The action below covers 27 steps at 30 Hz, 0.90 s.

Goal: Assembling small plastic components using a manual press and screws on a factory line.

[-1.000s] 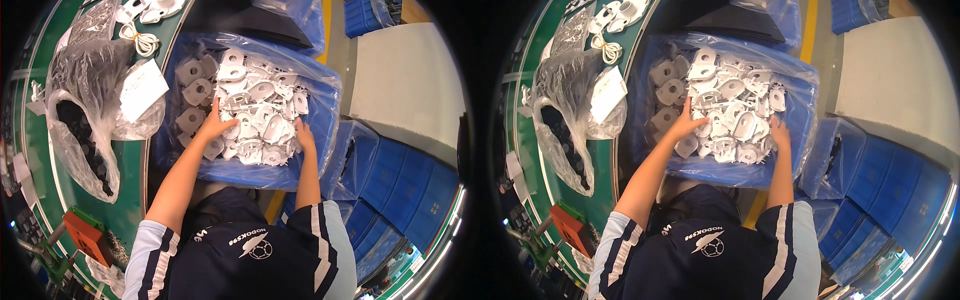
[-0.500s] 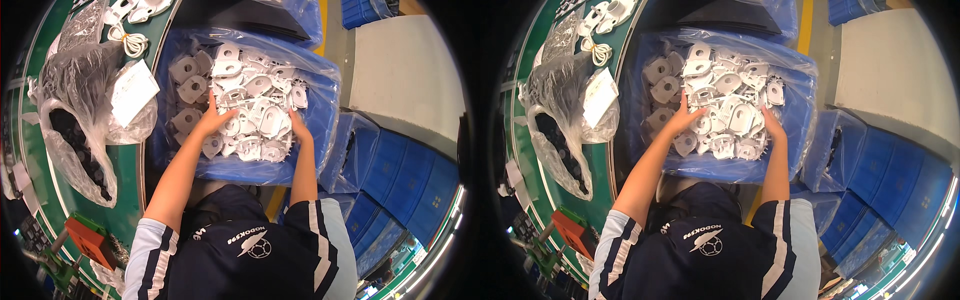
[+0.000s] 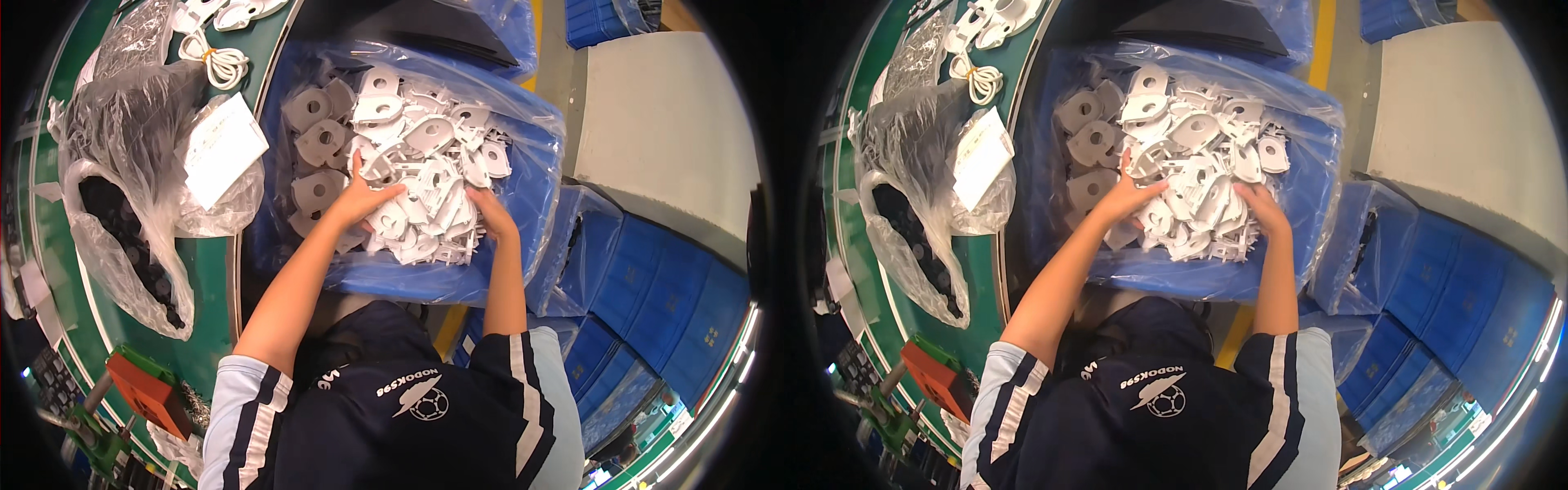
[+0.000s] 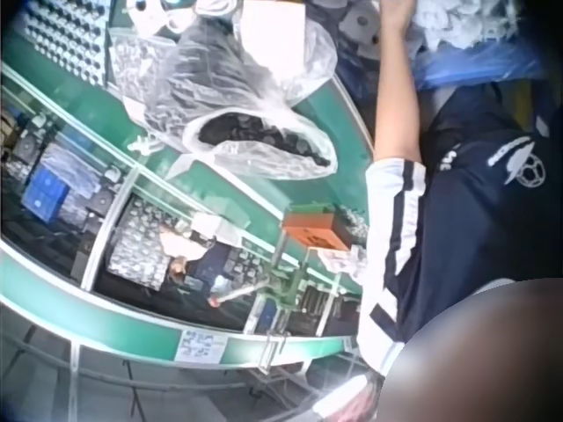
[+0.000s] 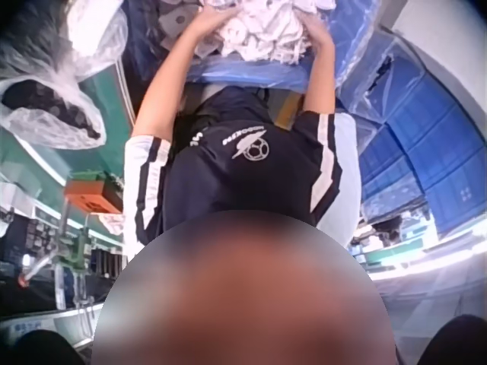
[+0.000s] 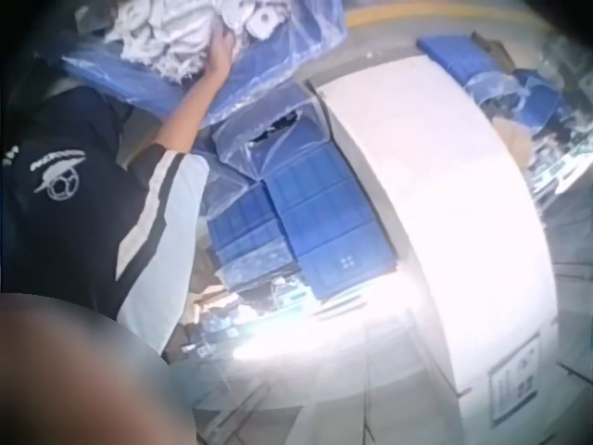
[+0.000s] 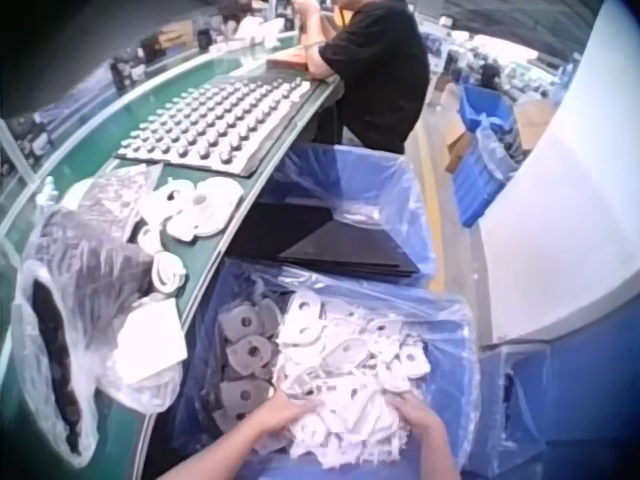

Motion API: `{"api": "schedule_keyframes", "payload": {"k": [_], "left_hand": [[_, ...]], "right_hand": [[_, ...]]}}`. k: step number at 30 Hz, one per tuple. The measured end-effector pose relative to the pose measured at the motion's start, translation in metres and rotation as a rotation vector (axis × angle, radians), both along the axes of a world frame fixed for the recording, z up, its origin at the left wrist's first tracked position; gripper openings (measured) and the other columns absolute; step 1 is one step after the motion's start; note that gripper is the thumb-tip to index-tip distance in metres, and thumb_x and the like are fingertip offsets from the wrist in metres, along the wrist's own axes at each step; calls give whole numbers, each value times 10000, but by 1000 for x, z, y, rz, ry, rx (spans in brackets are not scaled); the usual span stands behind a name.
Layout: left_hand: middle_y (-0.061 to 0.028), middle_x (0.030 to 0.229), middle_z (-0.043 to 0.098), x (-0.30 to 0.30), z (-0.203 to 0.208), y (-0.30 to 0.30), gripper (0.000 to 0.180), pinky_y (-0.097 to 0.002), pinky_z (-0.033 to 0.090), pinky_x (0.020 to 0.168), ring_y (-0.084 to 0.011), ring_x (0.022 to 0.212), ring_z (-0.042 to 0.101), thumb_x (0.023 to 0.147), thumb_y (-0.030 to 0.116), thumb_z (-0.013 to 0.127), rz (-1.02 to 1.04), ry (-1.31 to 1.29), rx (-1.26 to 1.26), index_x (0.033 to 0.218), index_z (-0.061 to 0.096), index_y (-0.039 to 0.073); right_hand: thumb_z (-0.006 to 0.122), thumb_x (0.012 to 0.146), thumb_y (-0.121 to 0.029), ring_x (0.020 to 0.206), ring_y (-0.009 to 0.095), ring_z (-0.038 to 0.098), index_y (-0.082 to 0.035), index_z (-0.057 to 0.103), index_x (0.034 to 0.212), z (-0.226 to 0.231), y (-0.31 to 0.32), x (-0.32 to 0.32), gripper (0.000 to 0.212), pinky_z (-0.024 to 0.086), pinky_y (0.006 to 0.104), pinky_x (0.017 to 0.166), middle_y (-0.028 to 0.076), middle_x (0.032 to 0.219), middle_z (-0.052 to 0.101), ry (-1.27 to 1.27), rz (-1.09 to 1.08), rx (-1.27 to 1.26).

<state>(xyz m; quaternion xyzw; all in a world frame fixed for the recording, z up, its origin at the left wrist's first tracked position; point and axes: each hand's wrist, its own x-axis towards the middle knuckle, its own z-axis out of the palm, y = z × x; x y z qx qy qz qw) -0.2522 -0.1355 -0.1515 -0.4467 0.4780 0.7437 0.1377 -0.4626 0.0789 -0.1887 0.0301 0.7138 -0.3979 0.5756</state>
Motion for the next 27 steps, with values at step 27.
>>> {"api": "schedule_keyframes", "payload": {"k": [27], "left_hand": [[-170, 1355, 391, 4, -17, 27, 1045, -306, 490, 684, -212, 959, 568, 725, 236, 757, 231, 245, -67, 1458, 19, 134]], "right_hand": [[685, 802, -169, 756, 123, 603, -2, 663, 1001, -26, -46, 31, 261, 482, 255, 651, 56, 865, 657, 286, -129, -231]]}}
